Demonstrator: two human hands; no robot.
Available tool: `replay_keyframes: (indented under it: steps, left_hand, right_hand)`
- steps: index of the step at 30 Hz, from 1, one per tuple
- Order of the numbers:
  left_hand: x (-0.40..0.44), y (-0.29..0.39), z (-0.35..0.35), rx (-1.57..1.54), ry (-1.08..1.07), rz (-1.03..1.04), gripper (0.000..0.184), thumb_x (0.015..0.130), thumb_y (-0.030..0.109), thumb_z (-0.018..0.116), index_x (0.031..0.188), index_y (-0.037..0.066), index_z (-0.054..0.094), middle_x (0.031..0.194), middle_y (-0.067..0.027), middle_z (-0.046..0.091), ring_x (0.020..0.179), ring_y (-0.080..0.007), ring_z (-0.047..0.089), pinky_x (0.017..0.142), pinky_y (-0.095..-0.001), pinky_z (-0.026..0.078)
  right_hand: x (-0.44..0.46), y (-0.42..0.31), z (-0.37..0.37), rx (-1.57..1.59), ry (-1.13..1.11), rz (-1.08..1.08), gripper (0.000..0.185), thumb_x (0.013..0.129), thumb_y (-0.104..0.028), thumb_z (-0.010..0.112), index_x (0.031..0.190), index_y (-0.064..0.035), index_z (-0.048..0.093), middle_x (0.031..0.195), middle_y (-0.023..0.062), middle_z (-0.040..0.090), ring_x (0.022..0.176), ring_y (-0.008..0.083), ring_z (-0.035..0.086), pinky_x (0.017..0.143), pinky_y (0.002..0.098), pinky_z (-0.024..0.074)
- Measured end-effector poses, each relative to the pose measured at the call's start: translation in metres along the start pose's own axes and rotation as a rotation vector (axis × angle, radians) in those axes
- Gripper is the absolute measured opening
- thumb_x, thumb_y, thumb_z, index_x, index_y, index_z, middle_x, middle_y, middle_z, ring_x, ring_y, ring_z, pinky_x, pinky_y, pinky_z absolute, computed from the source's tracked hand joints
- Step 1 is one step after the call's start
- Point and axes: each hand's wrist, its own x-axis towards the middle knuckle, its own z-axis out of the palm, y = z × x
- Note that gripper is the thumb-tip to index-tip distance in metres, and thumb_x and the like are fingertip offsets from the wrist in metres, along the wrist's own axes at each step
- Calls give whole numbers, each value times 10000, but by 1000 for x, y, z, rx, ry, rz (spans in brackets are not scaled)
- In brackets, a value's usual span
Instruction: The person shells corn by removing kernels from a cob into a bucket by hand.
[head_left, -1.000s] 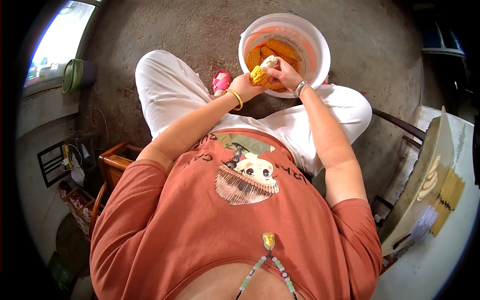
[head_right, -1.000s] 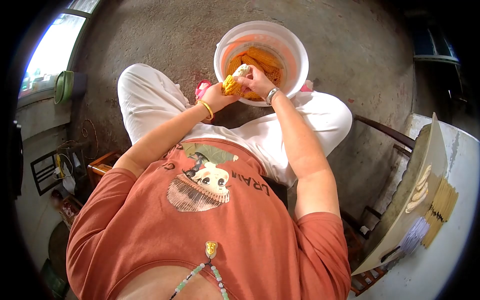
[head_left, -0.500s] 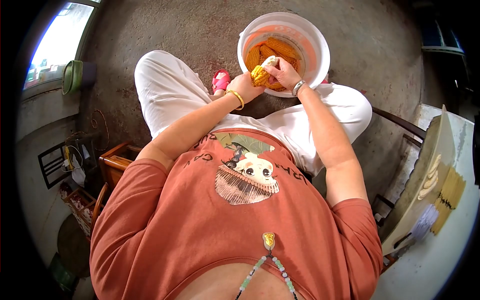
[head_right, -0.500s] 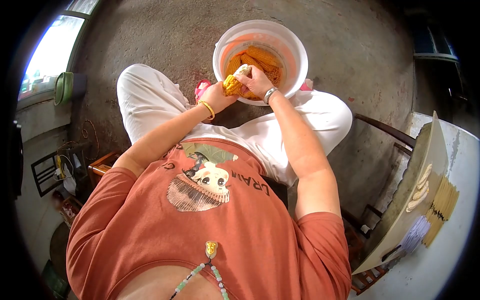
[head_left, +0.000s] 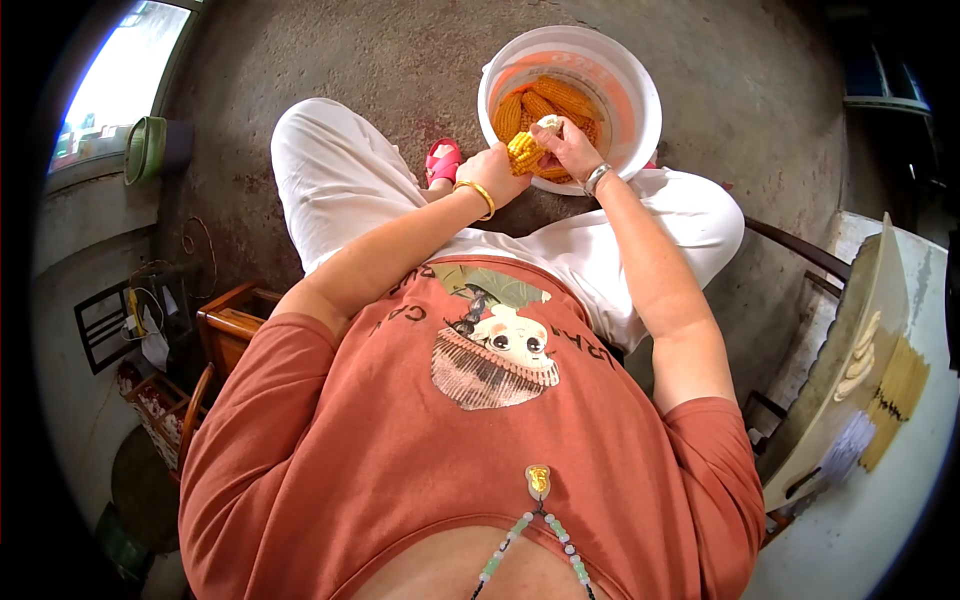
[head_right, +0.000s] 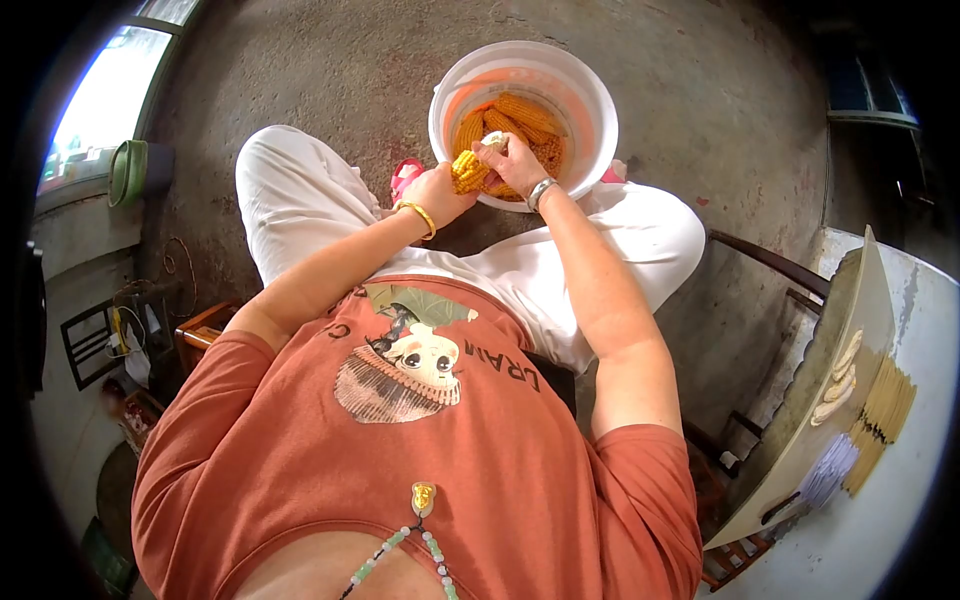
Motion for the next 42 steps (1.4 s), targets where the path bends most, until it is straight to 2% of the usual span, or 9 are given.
replay_keyframes:
  steps: [3,6,12,18,21,24,30,42]
  left_hand:
    - [0,1,-1,36,-23,1,487,720,428,658,958,11,577,864,-184,657,819,-323,648,705,-408,515]
    - [2,-2,2,35,-14,15,486,716,427,660,954,11,579,865,-185,657,818,-322,649,706,-409,515]
    - [5,-5,1,-12,-46,15,469,705,416,663,933,10,607,857,-187,659,820,-320,649,706,-407,514]
    - [5,-3,0,3,-56,2,458,710,407,657,935,11,607,863,-184,660,826,-315,649,711,-404,513]
    - [6,-4,4,19,-42,9,460,715,404,652,947,11,595,876,-182,659,832,-313,649,718,-399,513]
    - [8,-5,5,38,-55,10,467,718,406,650,958,11,583,886,-179,658,836,-312,649,724,-395,512]
    - [6,-5,3,50,-47,18,480,717,415,652,963,10,578,888,-181,656,840,-314,649,727,-399,512]
    - [4,-4,3,23,-38,14,498,714,430,659,960,5,575,878,-187,655,837,-319,647,718,-405,514]
  right_hand:
    - [1,4,1,-67,16,14,467,816,-340,680,1063,-19,450,940,66,554,728,116,597,564,231,532]
    - [-3,-5,-1,66,-54,82,431,812,-297,691,1062,-35,456,948,57,548,730,107,581,589,229,531]
    - [1,-2,-8,132,-135,120,276,865,-222,628,1038,-80,466,897,6,542,686,57,537,633,209,518]
    - [-1,-4,-7,189,-111,139,335,843,-258,657,1048,-77,463,892,10,543,688,64,540,629,217,519]
    - [-4,-7,-1,72,-33,95,416,798,-257,709,1047,-38,458,906,57,561,689,101,581,602,236,538]
    - [-1,0,-3,64,-59,79,448,777,-253,733,1051,-36,451,913,67,570,680,109,595,594,232,539]
    - [0,-3,-5,23,-67,93,429,782,-248,727,1034,-33,454,899,72,583,666,113,599,590,236,538]
    - [4,12,-2,-70,9,-66,461,806,-311,682,1061,4,463,921,81,571,703,124,592,577,245,533]
